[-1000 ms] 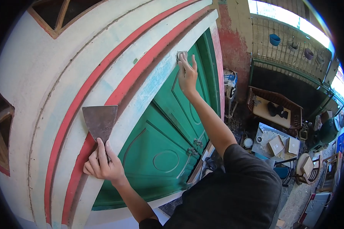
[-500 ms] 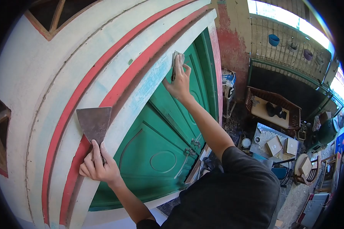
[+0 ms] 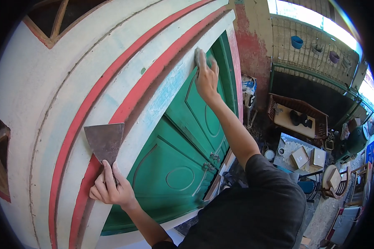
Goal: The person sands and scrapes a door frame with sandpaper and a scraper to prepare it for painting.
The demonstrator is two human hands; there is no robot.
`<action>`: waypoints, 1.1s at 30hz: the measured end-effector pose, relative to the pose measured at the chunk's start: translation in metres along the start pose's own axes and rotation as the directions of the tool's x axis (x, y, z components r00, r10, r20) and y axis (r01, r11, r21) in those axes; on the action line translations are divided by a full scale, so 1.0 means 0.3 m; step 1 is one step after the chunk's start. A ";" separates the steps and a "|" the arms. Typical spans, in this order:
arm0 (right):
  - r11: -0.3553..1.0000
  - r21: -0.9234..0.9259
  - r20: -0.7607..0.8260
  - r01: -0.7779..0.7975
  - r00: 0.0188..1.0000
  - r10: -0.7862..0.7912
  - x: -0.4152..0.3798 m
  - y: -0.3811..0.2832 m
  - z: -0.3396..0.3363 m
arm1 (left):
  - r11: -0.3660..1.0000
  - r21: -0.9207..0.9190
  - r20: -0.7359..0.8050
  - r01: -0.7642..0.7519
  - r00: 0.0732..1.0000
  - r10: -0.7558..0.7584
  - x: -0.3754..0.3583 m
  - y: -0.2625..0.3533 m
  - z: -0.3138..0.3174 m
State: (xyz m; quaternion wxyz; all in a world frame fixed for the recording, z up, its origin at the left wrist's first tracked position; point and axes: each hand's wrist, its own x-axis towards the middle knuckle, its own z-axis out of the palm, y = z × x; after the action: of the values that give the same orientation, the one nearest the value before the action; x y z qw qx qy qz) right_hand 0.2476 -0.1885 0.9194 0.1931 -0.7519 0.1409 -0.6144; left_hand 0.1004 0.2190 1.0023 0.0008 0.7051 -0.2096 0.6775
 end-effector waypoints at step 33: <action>0.764 0.553 0.006 -0.332 0.919 0.395 0.092 -0.080 0.073 | 0.999 0.024 0.020 0.022 1.000 -0.023 -0.035 -0.013 0.008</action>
State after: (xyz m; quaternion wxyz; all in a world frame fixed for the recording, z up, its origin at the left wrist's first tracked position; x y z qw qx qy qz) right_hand 0.2740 -0.1773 0.9508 0.5054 -0.5888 0.1147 -0.6203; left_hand 0.1039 0.2251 0.9931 -0.0021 0.7141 -0.1935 0.6728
